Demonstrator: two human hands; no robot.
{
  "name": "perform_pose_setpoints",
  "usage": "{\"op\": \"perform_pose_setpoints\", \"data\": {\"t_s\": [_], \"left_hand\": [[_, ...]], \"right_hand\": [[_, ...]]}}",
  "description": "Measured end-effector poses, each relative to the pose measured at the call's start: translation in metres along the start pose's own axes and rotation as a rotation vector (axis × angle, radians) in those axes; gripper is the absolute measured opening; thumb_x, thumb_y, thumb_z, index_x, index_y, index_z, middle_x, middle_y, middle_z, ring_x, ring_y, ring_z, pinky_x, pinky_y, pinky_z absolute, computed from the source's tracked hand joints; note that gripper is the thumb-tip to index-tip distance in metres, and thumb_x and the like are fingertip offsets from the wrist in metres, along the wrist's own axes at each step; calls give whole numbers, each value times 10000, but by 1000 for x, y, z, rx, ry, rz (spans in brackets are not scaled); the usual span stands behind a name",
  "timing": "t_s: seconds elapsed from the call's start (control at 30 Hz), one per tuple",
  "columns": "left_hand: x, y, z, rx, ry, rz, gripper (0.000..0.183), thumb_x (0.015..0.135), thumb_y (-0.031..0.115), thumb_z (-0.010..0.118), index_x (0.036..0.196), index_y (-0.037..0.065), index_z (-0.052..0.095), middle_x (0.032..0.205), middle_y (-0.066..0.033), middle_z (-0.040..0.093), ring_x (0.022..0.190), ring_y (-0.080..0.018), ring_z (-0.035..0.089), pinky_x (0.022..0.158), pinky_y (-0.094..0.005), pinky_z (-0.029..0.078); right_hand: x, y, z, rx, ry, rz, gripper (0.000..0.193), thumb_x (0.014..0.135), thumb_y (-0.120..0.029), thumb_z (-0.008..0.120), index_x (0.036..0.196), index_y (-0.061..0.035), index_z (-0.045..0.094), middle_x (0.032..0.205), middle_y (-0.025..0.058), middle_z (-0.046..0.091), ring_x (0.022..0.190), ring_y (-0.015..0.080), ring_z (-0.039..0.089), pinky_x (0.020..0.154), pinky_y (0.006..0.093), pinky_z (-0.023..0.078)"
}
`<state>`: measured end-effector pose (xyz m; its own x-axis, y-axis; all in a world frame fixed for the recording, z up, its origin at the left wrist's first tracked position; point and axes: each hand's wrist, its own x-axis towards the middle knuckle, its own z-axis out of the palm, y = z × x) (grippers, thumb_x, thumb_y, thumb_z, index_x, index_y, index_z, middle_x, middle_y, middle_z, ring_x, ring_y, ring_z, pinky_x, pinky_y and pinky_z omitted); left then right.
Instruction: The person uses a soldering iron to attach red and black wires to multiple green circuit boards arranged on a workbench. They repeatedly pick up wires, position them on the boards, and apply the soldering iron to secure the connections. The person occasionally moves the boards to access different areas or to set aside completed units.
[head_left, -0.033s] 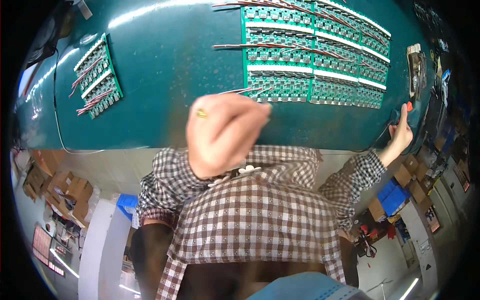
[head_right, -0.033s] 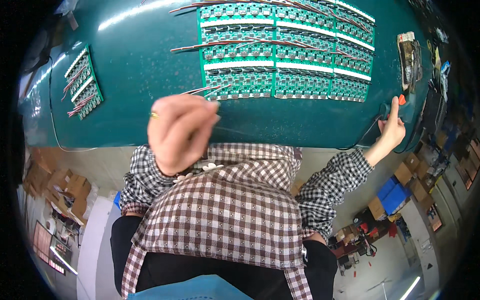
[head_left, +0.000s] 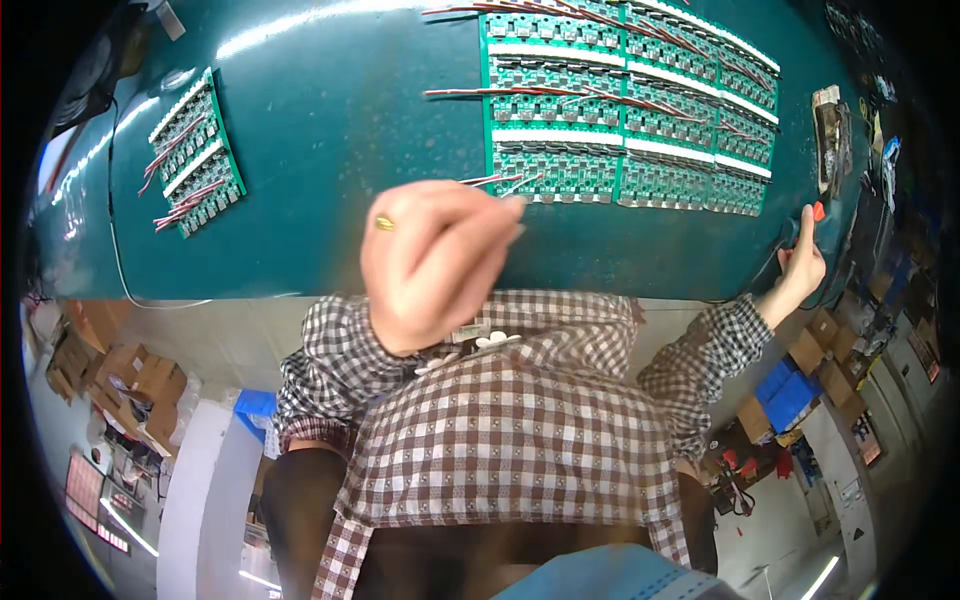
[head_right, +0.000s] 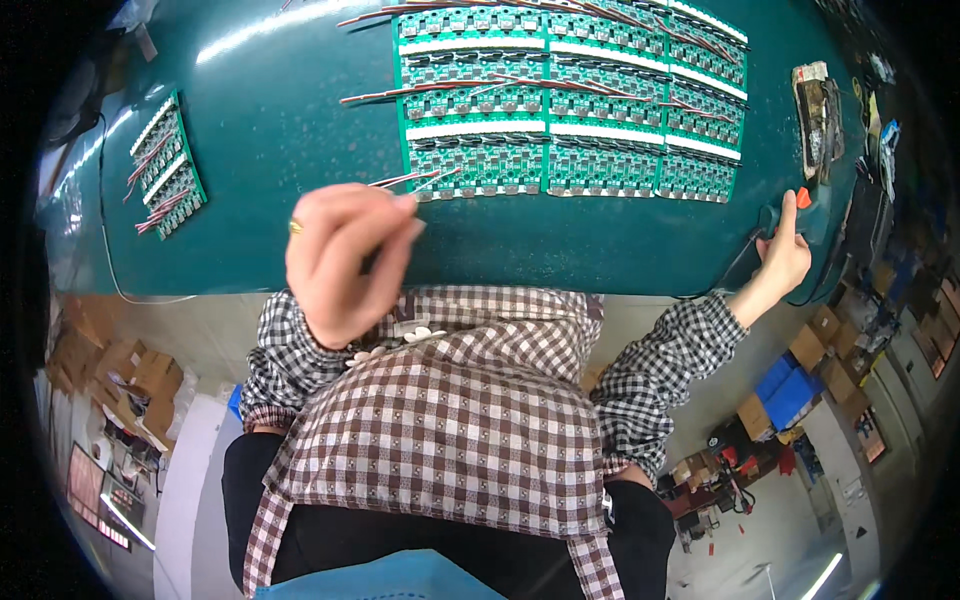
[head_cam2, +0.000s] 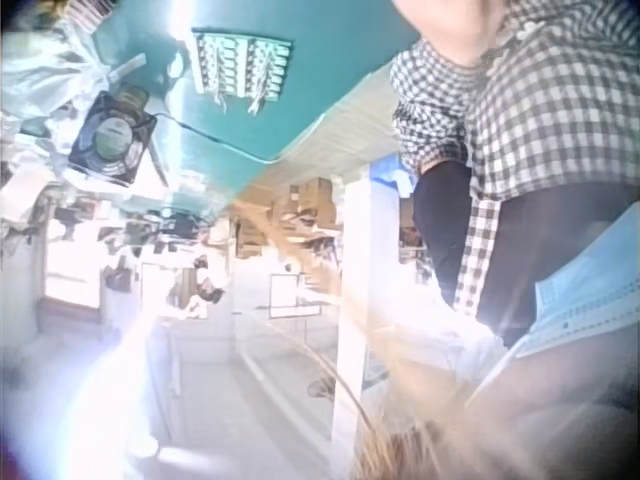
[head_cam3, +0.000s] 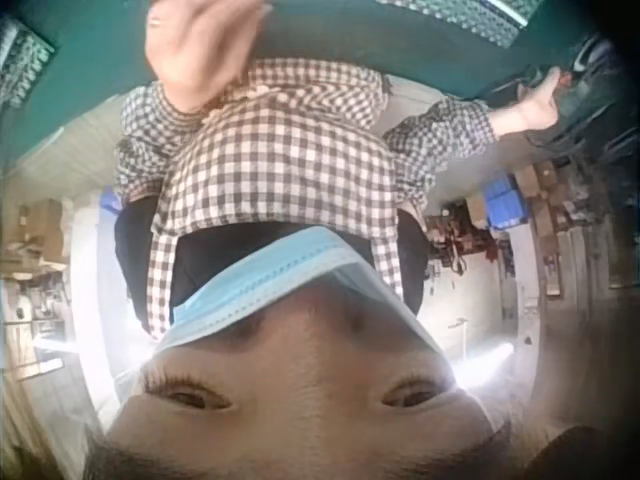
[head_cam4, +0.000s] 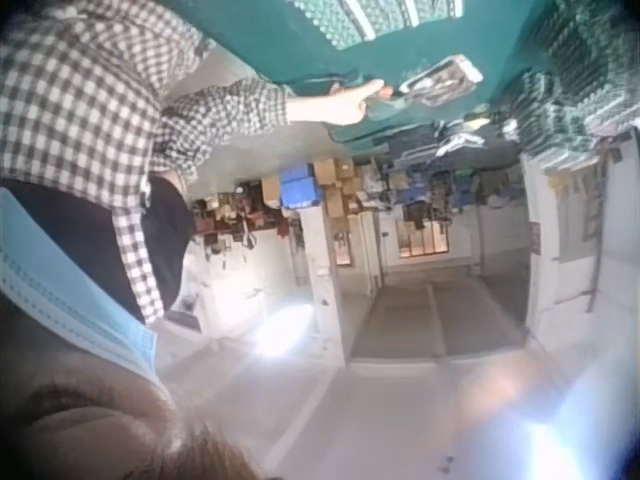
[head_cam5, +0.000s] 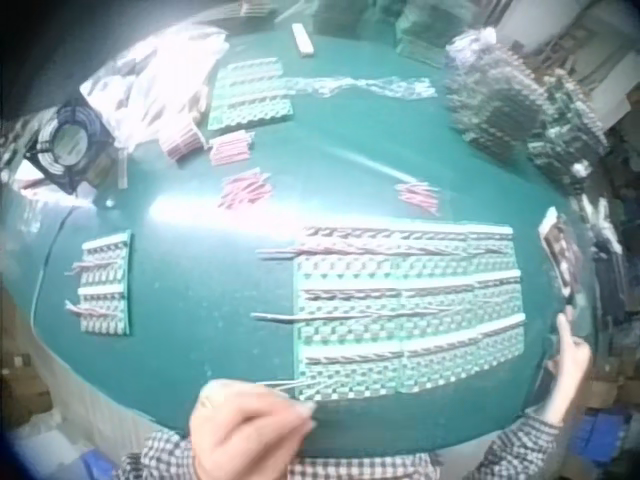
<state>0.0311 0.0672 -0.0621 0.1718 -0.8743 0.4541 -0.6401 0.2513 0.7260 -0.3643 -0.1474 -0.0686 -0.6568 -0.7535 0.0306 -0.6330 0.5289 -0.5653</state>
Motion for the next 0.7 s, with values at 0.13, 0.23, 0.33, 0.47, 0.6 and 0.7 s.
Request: {"op": "perform_pose_setpoints", "data": {"t_s": [0.13,0.23,0.33,0.47,0.6,0.7], "left_hand": [[6,5,1,106,97,-51,288,662,-53,751,927,38,683,785,-62,631,695,-217,614,622,-318,456],[7,17,12,78,118,-17,324,653,-71,756,950,36,687,789,-77,627,675,-227,596,607,-317,454],[10,24,25,50,89,5,272,702,-96,709,945,14,658,819,-113,623,734,-248,579,669,-332,439],[17,34,39,-12,1,-14,250,730,-104,682,950,12,649,847,-115,615,737,-231,576,671,-314,465],[21,46,52,-80,-34,2,262,702,-80,720,942,5,659,853,-127,635,739,-263,602,648,-336,479],[18,51,64,-119,-43,-12,241,718,-64,716,941,9,664,858,-124,637,743,-262,607,650,-332,483]], "right_hand": [[-5,9,13,206,160,-135,435,700,-355,795,645,48,639,605,49,597,507,119,520,497,269,457],[-15,11,6,628,235,-334,196,792,-160,746,816,16,663,805,49,652,615,106,555,585,275,463],[-34,-13,-22,996,205,-317,220,852,-96,671,1018,26,598,980,107,640,743,181,627,684,308,520],[-30,-25,-75,1242,-117,-241,282,895,-99,620,1134,44,576,946,131,650,751,226,666,636,310,554],[-44,-36,-92,968,79,-480,251,889,-95,626,1083,63,611,893,119,666,707,208,670,586,282,537],[-30,-22,-53,811,57,-426,229,843,-84,699,1003,70,642,868,104,687,706,173,682,619,280,539]]}}
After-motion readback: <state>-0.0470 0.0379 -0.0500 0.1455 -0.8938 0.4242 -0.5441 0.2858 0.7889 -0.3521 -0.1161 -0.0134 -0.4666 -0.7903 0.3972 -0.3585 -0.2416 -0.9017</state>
